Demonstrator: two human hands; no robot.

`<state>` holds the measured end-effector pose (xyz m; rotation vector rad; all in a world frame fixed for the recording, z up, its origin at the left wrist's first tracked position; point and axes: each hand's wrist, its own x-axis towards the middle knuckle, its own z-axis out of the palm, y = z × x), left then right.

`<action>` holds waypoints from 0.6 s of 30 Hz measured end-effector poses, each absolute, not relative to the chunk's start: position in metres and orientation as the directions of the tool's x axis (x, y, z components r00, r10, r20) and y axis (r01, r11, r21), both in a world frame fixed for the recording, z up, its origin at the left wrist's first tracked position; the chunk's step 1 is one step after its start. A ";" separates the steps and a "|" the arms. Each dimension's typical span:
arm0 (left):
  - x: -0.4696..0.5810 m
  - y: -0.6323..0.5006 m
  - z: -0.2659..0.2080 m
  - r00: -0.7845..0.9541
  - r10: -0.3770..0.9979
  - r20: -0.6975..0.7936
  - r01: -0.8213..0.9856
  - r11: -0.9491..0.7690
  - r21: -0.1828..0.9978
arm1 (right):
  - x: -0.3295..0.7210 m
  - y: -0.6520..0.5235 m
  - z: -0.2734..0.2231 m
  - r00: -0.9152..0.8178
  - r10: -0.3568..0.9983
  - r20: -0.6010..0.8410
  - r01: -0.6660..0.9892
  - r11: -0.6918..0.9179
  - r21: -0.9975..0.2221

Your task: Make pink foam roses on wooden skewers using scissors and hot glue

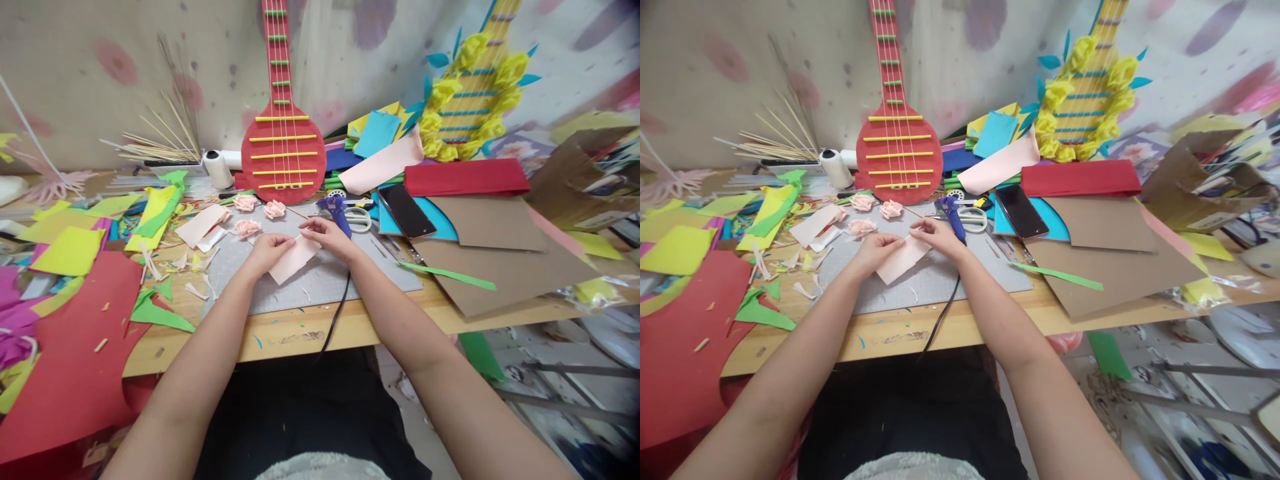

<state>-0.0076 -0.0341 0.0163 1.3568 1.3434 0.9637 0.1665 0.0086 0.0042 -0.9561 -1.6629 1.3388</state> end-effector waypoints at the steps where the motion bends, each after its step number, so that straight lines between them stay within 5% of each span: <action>1: -0.007 -0.035 0.016 0.077 0.992 -0.100 0.223 0.080 0.971 | 0.165 0.008 0.004 -0.406 0.908 0.106 0.097 0.158 -0.983; 18: -0.001 -0.035 0.012 0.060 0.982 -0.182 0.202 0.166 0.965 | 0.157 0.006 0.003 -0.318 0.940 0.120 0.236 0.201 -0.951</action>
